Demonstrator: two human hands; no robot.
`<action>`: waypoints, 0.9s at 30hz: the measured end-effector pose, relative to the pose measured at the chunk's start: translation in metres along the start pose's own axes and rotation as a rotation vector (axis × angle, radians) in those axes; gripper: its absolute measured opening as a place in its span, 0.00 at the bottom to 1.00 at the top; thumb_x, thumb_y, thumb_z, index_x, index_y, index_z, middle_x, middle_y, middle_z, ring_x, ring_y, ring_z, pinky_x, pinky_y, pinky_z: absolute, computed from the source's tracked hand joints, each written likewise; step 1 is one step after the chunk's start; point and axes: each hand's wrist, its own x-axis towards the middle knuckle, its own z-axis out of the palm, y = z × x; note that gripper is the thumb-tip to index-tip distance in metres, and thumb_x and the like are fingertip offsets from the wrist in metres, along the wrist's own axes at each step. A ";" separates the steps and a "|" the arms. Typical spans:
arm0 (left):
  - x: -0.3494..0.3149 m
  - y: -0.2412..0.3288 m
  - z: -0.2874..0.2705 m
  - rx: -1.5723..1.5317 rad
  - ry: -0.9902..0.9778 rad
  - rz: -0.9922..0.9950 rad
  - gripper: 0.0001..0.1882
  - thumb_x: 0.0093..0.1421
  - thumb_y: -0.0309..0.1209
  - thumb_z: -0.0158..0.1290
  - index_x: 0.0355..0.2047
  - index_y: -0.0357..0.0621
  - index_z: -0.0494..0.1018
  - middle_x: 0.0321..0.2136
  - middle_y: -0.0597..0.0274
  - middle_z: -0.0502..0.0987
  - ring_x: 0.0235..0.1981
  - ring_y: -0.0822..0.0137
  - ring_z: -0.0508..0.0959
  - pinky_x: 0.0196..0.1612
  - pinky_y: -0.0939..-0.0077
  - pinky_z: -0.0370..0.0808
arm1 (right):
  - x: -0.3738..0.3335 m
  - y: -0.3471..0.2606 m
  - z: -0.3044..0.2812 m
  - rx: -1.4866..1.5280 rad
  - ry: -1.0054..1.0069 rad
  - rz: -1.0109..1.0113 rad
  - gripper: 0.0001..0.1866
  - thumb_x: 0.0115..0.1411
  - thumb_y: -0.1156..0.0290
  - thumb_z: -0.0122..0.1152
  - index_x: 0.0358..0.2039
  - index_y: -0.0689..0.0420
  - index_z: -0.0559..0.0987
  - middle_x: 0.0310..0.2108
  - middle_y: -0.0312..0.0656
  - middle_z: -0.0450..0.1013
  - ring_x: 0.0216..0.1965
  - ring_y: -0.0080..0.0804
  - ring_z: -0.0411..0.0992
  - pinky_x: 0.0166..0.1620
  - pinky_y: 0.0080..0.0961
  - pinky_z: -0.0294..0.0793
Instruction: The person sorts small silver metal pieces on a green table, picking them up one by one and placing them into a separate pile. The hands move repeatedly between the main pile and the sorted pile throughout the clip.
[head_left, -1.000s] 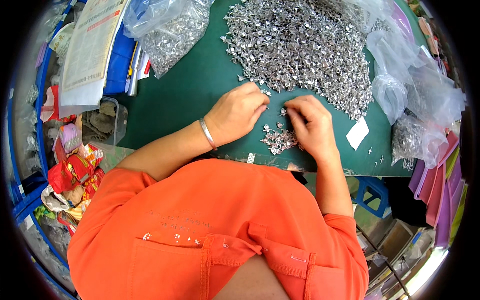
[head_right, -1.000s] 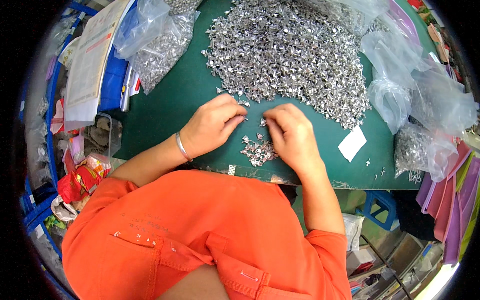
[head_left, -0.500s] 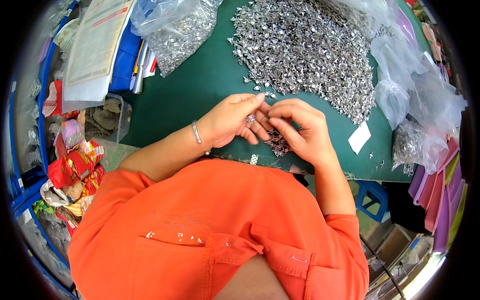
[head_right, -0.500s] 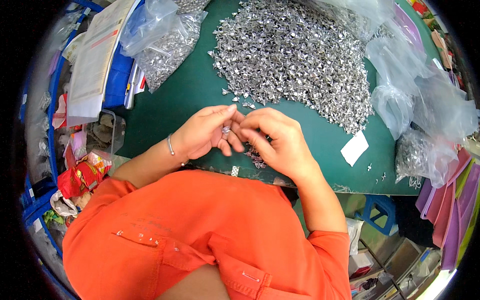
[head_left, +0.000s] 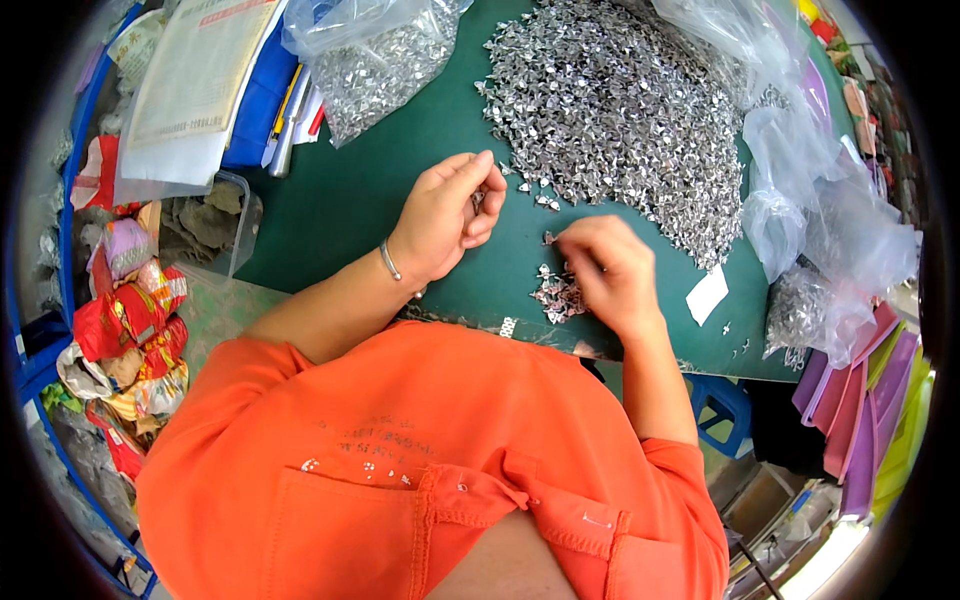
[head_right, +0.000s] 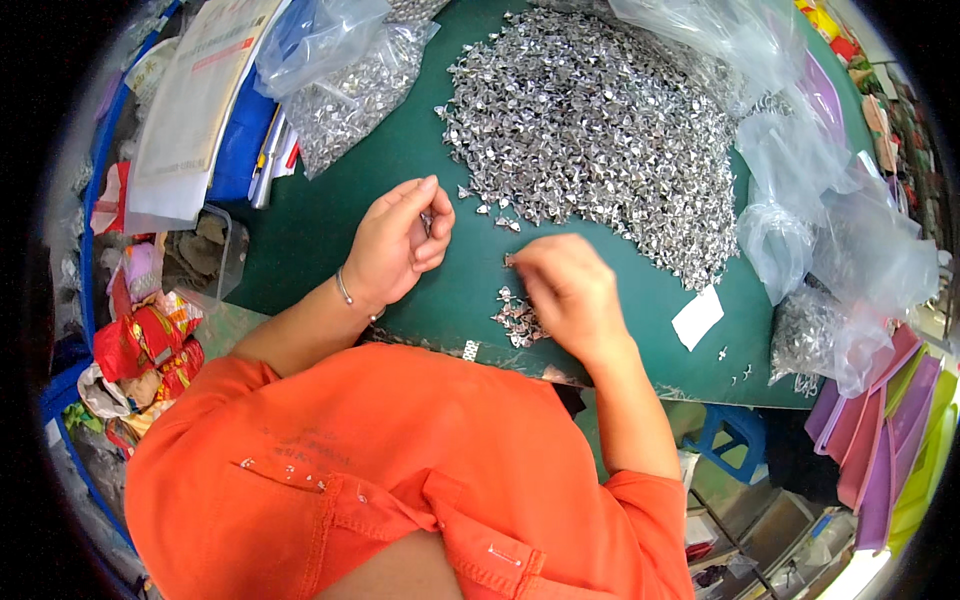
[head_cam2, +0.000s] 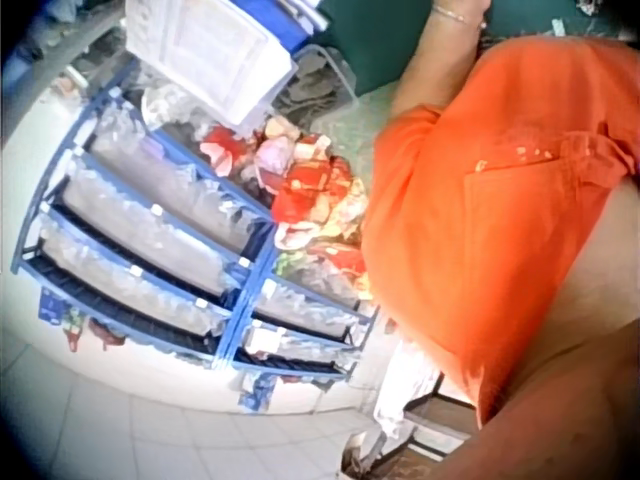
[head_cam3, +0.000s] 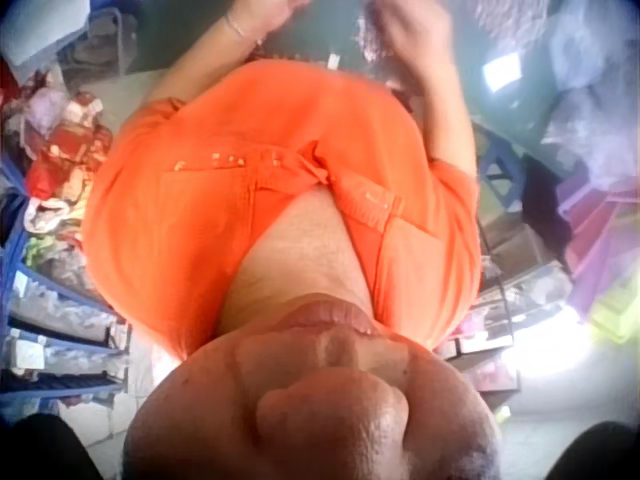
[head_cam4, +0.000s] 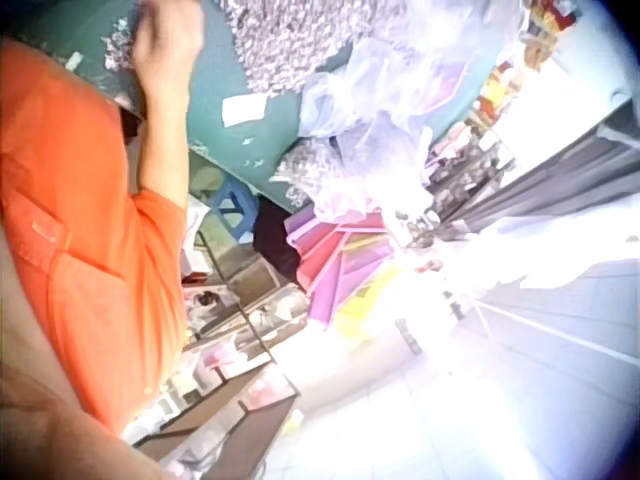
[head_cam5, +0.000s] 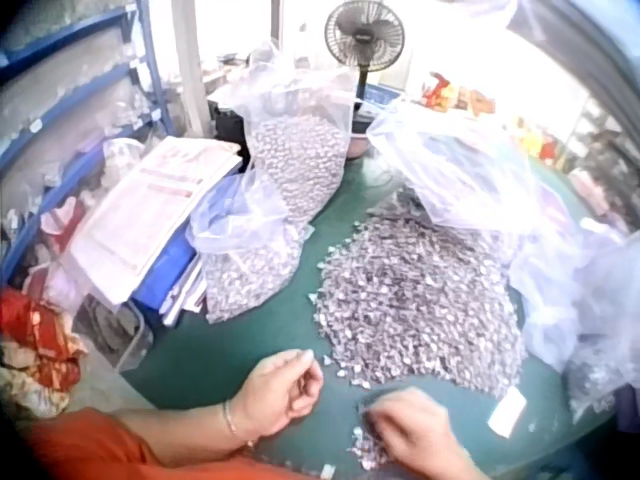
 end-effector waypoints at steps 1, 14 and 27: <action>0.001 0.002 0.000 -0.019 0.005 -0.004 0.17 0.73 0.40 0.42 0.32 0.43 0.69 0.23 0.65 0.69 0.16 0.78 0.62 0.17 0.84 0.58 | 0.004 0.000 -0.008 -0.020 0.063 0.056 0.07 0.53 0.86 0.62 0.32 0.61 0.79 0.32 0.44 0.77 0.36 0.42 0.77 0.40 0.29 0.77; 0.001 0.005 0.000 -0.067 -0.002 -0.032 0.17 0.73 0.41 0.42 0.32 0.43 0.69 0.24 0.65 0.67 0.16 0.77 0.62 0.18 0.84 0.58 | 0.015 -0.006 -0.018 0.092 -0.322 -0.024 0.15 0.49 0.86 0.61 0.39 0.61 0.80 0.41 0.44 0.77 0.45 0.45 0.74 0.47 0.35 0.75; 0.005 0.007 -0.003 -0.091 -0.005 -0.073 0.16 0.73 0.40 0.41 0.33 0.43 0.69 0.24 0.65 0.68 0.16 0.77 0.62 0.18 0.83 0.58 | 0.006 0.003 -0.004 -0.011 0.129 0.206 0.09 0.59 0.84 0.58 0.40 0.61 0.79 0.34 0.46 0.77 0.36 0.42 0.77 0.40 0.31 0.77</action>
